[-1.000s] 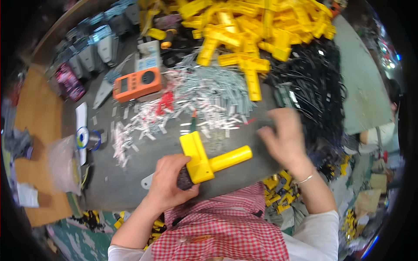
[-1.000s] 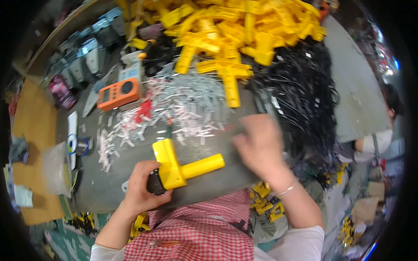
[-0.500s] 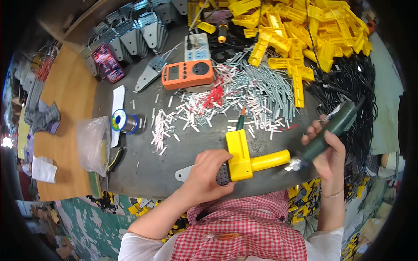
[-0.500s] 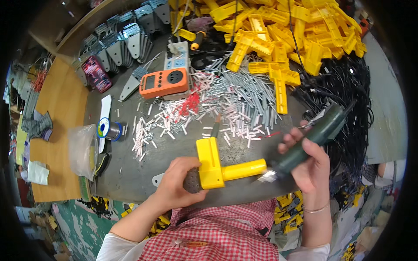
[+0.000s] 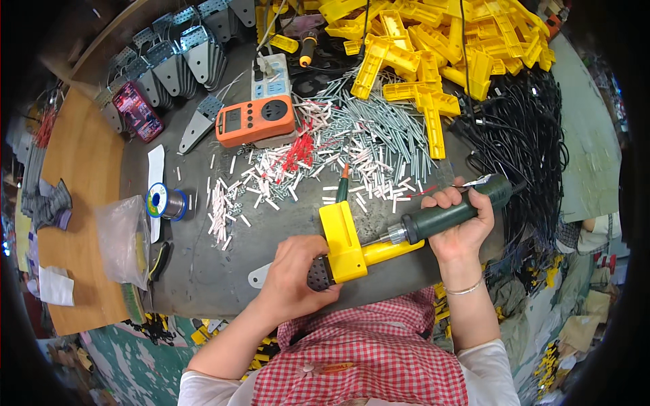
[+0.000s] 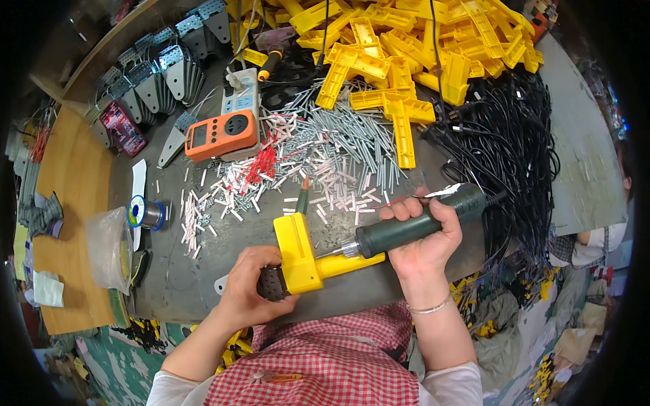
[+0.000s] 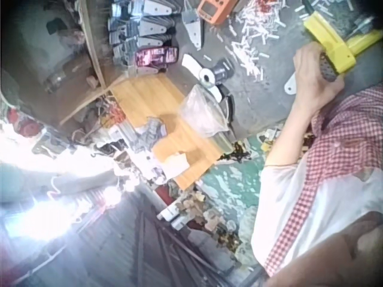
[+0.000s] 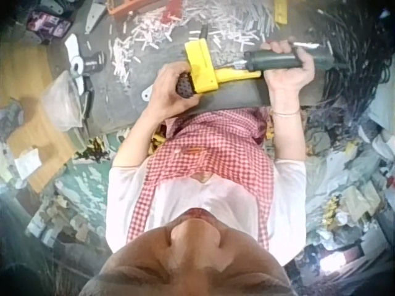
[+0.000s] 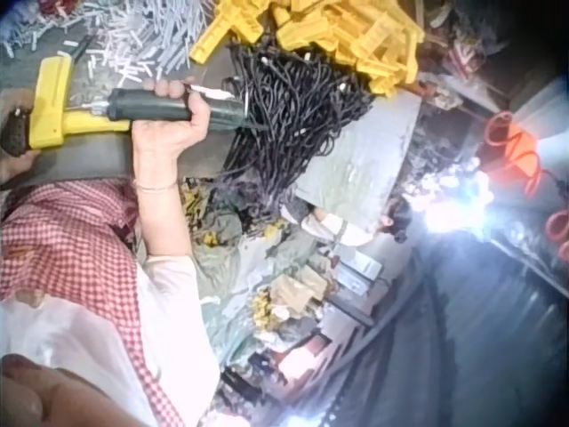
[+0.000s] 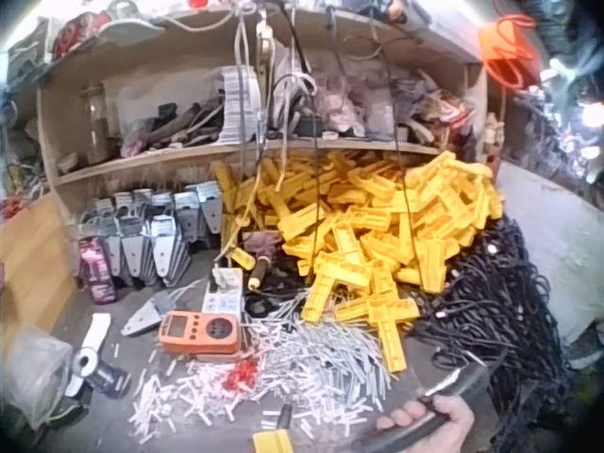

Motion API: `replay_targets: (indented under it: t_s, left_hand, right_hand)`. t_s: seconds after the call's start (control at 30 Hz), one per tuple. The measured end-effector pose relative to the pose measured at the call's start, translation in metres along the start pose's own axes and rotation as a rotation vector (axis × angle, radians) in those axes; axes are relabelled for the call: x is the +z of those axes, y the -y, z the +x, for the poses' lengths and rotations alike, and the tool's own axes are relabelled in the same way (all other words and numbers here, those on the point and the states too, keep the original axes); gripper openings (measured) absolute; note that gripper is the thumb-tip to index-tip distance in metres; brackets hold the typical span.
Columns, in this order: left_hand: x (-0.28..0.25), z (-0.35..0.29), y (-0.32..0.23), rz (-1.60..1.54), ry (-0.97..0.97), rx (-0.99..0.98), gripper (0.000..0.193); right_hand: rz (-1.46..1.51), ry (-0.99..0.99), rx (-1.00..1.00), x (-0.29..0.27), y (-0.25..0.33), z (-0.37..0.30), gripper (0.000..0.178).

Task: The person solders wires from a wire harness to a circuit board using a soldering iron, then assembles the circuit board and wire harness into a yellow plastic housing with an electric screwdriver and pliers.

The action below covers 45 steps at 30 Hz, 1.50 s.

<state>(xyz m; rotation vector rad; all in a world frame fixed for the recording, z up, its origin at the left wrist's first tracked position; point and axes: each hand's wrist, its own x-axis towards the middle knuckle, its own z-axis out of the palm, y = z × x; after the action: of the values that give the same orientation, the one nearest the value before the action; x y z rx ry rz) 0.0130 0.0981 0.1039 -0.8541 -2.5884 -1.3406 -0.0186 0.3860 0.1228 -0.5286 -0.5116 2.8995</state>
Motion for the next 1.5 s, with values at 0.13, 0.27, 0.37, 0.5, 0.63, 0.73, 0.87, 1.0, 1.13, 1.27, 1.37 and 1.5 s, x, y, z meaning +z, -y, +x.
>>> replay_targets:
  t_s: [0.13, 0.27, 0.37, 0.5, 0.63, 0.73, 0.87, 1.0, 1.13, 1.27, 1.37, 1.5]
  left_hand:
    - [0.002, 0.000, -0.003, 0.018, 0.004, 0.021, 0.069]
    - [-0.012, 0.008, -0.006, -0.032, 0.010, -0.103, 0.070]
    - [-0.027, 0.019, 0.032, 0.033, -0.189, -0.165, 0.021]
    - [-0.041, 0.026, 0.071, 0.526, -0.283, -0.032, 0.013]
    - [-0.051, 0.033, 0.071, 0.541, -0.212, -0.074, 0.011]
    - [-0.067, 0.039, 0.074, 0.312, -0.008, -0.378, 0.009]
    - [-0.062, 0.027, 0.072, 0.425, -0.082, -0.142, 0.013]
    - [-0.040, 0.001, 0.026, 0.165, -0.191, -0.165, 0.018]
    - [-0.014, -0.005, 0.007, 0.009, -0.208, -0.004, 0.025]
    - [-0.013, -0.005, 0.011, -0.054, -0.184, 0.051, 0.024]
    - [-0.015, -0.005, 0.013, -0.090, -0.142, 0.063, 0.025]
    - [-0.015, -0.004, 0.014, -0.121, -0.147, 0.005, 0.028]
  right_hand:
    - [0.045, 0.080, 0.004, -0.015, 0.003, 0.000, 0.029]
    - [0.033, 0.096, 0.005, -0.012, 0.004, 0.000, 0.031]
    - [0.021, 0.129, -0.001, -0.014, 0.006, 0.001, 0.034]
    - [0.010, 0.151, 0.005, -0.010, 0.005, 0.000, 0.034]
    - [0.007, 0.167, 0.004, -0.009, 0.005, 0.000, 0.034]
    - [-0.005, 0.161, -0.007, -0.007, 0.005, -0.002, 0.034]
    - [-0.005, 0.160, -0.002, -0.006, 0.003, -0.002, 0.034]
    - [-0.012, 0.151, -0.001, -0.004, -0.002, -0.002, 0.034]
    - [-0.018, 0.165, 0.002, -0.002, -0.001, -0.004, 0.034]
    - [-0.006, 0.196, 0.023, -0.004, 0.000, -0.003, 0.034]
    - [0.006, 0.220, 0.028, -0.005, 0.000, -0.004, 0.033]
    - [-0.002, 0.217, 0.023, -0.002, -0.003, -0.006, 0.031]
